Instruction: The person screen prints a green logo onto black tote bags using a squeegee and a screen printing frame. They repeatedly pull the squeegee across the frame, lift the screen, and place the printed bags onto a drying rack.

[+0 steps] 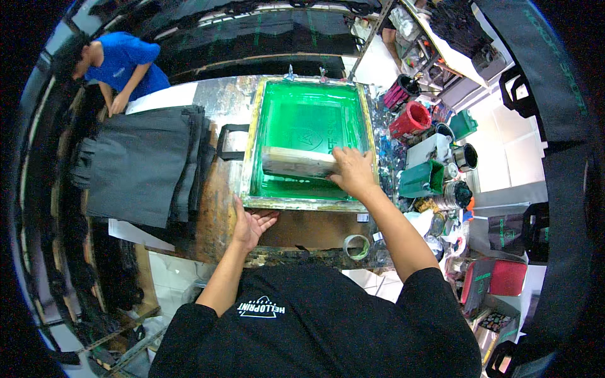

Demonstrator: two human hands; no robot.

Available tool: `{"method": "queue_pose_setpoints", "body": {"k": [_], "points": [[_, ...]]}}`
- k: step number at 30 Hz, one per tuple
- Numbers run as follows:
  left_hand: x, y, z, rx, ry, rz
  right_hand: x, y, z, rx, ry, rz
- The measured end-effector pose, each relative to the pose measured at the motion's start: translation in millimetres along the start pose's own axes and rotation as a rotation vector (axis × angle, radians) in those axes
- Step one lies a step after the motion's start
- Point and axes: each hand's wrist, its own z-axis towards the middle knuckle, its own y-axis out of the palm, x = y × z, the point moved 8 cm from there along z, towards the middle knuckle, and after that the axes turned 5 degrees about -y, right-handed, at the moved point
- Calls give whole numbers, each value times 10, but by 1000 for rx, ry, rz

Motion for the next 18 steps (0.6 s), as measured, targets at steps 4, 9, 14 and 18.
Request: {"method": "queue_pose_setpoints", "body": {"k": [4,9,14,18], "points": [[-132,-115,127,42,-27,2,77,18,-22,-110,-16,12],[-155,-92,150,65,-75,15,12,310,-404,-113,-9,-9],[-257,-244,252,25,-87,-12,-104,326,-421,-8,-48,-88],[-183,-205,187,109,-120,-8,117,426,-59,69,-56,-32]]}}
